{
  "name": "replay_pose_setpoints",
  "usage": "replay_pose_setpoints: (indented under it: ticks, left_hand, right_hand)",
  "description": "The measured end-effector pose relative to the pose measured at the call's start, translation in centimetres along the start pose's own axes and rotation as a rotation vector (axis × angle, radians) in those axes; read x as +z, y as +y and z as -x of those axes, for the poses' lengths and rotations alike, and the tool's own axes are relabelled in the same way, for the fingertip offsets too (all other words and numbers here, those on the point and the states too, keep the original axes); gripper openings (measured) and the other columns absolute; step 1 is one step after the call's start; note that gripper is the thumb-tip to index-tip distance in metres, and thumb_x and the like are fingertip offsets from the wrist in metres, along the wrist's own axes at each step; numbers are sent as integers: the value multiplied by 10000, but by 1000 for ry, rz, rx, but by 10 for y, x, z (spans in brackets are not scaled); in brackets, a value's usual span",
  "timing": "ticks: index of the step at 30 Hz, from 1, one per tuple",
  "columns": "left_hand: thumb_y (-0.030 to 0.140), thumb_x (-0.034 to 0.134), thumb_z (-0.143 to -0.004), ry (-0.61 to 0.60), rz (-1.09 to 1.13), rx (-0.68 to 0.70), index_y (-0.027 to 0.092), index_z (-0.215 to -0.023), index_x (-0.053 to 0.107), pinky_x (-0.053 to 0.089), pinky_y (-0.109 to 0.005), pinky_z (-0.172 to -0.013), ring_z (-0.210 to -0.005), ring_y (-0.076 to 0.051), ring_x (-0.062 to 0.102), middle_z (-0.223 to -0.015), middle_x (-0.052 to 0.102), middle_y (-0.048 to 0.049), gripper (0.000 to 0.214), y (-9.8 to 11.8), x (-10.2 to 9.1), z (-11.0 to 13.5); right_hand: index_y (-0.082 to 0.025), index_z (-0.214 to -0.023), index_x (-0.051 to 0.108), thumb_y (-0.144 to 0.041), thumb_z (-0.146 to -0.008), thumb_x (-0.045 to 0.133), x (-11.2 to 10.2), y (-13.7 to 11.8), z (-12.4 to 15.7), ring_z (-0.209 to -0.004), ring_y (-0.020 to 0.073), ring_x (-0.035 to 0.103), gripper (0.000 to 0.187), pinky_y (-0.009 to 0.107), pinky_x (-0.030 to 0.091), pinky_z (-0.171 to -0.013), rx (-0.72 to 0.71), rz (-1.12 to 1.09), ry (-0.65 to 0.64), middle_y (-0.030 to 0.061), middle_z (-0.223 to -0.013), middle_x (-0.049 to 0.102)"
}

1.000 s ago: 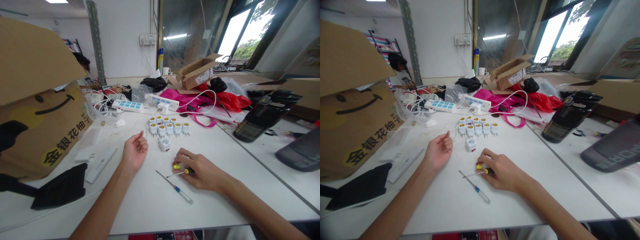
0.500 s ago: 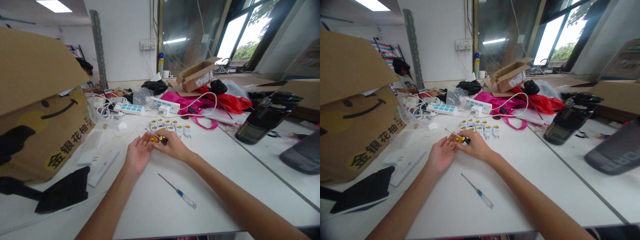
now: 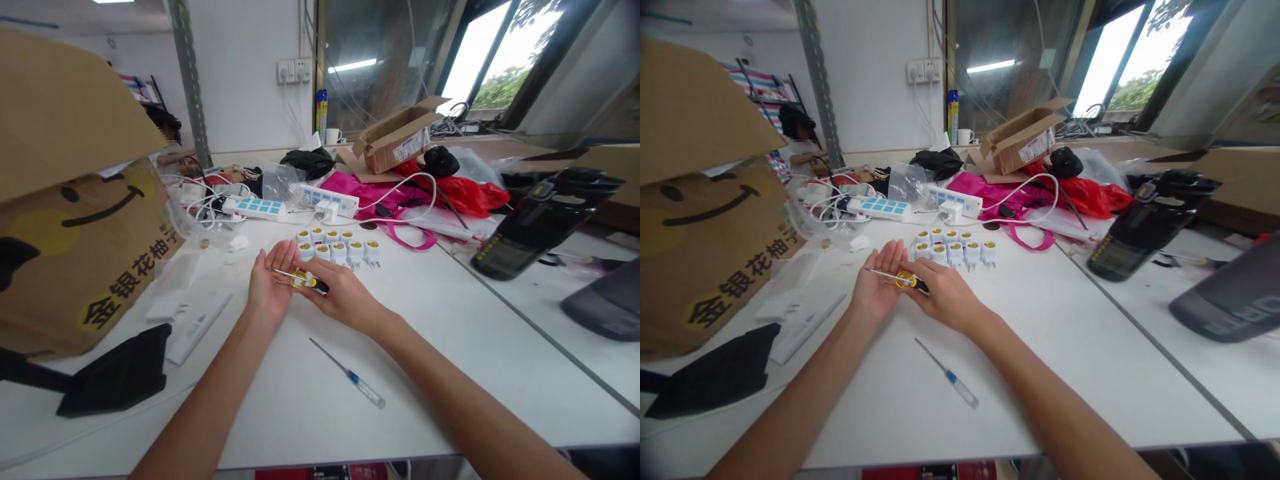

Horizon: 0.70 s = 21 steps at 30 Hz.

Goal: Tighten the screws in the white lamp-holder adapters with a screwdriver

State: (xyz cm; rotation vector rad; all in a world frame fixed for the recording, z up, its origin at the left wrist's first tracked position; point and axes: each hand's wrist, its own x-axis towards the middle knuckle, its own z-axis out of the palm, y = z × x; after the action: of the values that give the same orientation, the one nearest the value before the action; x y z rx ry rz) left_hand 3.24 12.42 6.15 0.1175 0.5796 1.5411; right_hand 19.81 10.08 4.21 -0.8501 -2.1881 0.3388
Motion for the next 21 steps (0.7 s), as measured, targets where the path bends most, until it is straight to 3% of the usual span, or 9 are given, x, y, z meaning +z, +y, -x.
replay_pose_setpoints:
  ticks: [6, 11, 16, 21]
  left_hand:
    - [345, 428, -1193, -60, -61, 59, 109, -1184, 771, 682, -301, -916, -893, -199, 876, -865, 870, -91, 416, -6, 22, -10]
    - [485, 515, -1158, -87, -222, 35, 105, -1096, 807, 669, -332, -940, -890, -238, 880, -870, 881, -133, 483, -18, 18, -9]
    - [583, 442, -1154, -118, -489, 43, 105, -873, 813, 650, -260, -774, -772, -214, 863, -842, 881, -168, 667, -29, 15, 2]
    - [624, 507, -1108, -96, -557, 27, 120, -794, 807, 609, -273, -622, -623, -210, 812, -720, 849, -127, 666, -30, 16, 7]
  right_hand:
    - [-196, -1151, 747, -305, -1042, 738, -6, -4, -1, -890, 215, 713, 155, 321, 529, -841, 42, -53, 56, 74, -1022, 789]
    - [-165, -947, 768, -112, -915, 739, -15, -11, -4, -741, 150, 595, 68, 279, 428, -735, 166, -51, -64, 20, -851, 731]
    - [-172, -765, 677, -81, -847, 734, -14, -11, -4, -645, 113, 513, 135, 266, 359, -667, 235, -75, -67, -29, -715, 647]
    - [-165, -778, 709, -73, -851, 725, -11, -11, -3, -638, 102, 498, 119, 255, 360, -666, 254, -133, -68, -41, -702, 629]
